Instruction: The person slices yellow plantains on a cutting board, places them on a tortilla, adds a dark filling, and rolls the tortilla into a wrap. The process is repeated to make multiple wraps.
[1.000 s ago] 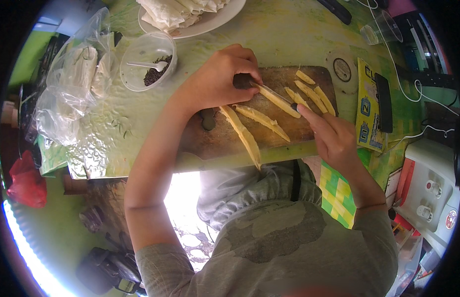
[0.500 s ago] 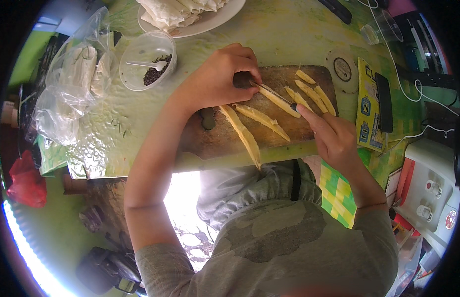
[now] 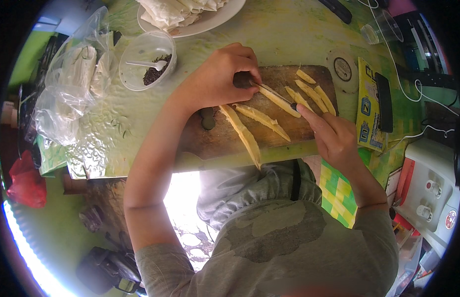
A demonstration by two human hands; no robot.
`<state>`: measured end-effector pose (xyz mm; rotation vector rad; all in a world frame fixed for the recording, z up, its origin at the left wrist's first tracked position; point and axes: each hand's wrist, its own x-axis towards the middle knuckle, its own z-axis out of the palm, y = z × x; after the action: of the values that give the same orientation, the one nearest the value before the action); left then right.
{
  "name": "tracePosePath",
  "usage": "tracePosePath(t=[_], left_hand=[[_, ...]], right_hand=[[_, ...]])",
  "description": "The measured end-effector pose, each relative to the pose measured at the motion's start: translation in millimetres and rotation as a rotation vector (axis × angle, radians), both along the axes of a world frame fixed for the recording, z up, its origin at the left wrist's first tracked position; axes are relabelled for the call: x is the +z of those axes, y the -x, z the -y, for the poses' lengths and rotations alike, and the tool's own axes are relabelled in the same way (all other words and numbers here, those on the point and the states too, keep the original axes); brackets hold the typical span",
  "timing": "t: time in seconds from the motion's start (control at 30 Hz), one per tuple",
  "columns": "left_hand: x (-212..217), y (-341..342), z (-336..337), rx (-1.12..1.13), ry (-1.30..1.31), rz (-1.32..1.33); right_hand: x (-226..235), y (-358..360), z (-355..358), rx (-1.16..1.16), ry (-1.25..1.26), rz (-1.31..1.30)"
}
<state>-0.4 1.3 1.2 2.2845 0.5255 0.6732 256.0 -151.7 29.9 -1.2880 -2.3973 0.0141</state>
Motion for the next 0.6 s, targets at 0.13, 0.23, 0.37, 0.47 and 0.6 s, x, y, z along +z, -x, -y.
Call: tracePosePath(t=[0.13, 0.23, 0.37, 0.47, 0.6], left_hand=[[-0.4, 0.3, 0.2, -0.001, -0.001, 0.002], [-0.6, 0.2, -0.1, 0.001, -0.011, 0.003], [-0.7, 0.6, -0.8, 0.002, 0.011, -0.009], [0.4, 0.3, 0.3, -0.005, -0.002, 0.005], [-0.8, 0.6, -0.7, -0.004, 0.001, -0.009]], right_hand=[[1.6, 0.2, -1.0, 0.006, 0.004, 0.005], [3.1, 0.7, -1.4, 0.005, 0.012, 0.007], [2.3, -0.7, -2.9, 0.014, -0.007, 0.013], [6.5, 0.0, -0.6, 0.013, 0.005, 0.002], [6.9, -0.1, -1.9, 0.017, 0.003, 0.025]])
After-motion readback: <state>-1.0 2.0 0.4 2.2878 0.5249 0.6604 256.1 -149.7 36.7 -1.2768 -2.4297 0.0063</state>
